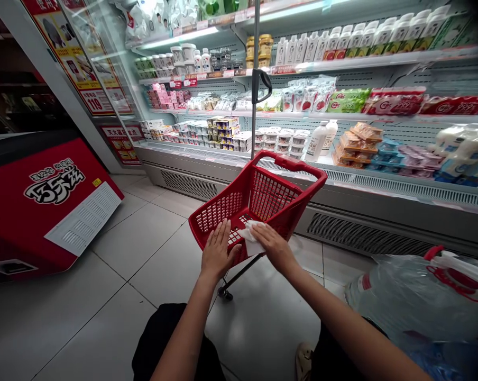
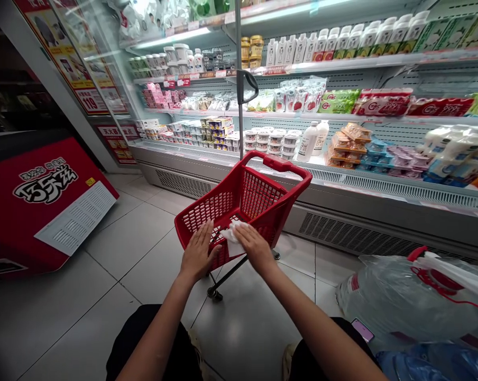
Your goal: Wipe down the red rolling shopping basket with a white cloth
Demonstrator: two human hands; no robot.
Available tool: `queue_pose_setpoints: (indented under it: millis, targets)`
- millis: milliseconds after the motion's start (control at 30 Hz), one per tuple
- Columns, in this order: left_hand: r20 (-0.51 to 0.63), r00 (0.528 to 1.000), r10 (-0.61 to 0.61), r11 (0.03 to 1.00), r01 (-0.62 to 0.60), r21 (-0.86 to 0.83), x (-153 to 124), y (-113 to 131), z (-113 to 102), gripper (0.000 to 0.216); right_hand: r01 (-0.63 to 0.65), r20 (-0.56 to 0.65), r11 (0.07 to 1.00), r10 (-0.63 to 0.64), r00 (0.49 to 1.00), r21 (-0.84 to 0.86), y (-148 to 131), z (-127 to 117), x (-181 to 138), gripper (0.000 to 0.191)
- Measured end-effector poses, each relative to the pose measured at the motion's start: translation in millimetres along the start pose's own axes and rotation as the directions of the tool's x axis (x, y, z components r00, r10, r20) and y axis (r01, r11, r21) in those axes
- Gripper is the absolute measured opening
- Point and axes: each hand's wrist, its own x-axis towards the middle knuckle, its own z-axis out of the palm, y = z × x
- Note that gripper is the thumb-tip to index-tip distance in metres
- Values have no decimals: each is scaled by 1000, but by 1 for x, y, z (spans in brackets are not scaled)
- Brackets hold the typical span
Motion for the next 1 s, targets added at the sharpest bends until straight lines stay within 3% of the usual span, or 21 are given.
queue_pose_setpoints:
  millis: [100,167,267,367,433,533,633,700,800,900,1000]
  targets:
    - [-25,1000,4,1000,-5,-10,9,27,7,82,44,14,999,-45,999,27,-25,6,-4,59]
    - [-26,1000,-16,1000,16,-17,11,39,10,84,82,32,996,-83,996,31,-23,0,-7,60]
    - [-27,1000,-15,1000,15,-9,8,40,9,82,83,42,997,-83,996,2,9,-23,-14,62]
    - [-15,1000,14,1000,-14,18,4,34,5,79,-12,0,998,12,1000,-60,44,-44,-22,63]
    - [-8,1000,3,999,-3,43,5,34,4,75,-66,-28,994,64,998,-84,51,-48,-25,63]
    - [-8,1000,-7,997,8,74,12,42,5,71,-80,-46,994,77,996,-76,34,-36,-22,61]
    - [-11,1000,11,998,-10,67,17,52,9,75,-25,-18,999,24,1000,-43,8,-20,-14,63]
    - [-5,1000,21,998,-21,52,18,52,11,77,24,21,999,-23,1000,-31,6,-19,-12,65]
    - [13,999,53,998,-53,34,15,46,12,76,45,48,997,-42,998,-63,33,-37,-15,65]
    - [15,997,81,997,-81,16,14,41,10,76,-45,-11,989,44,999,-144,74,-62,-21,63]
    - [3,997,78,997,-78,6,14,43,9,79,-136,-69,972,124,990,-194,87,-70,-23,61]
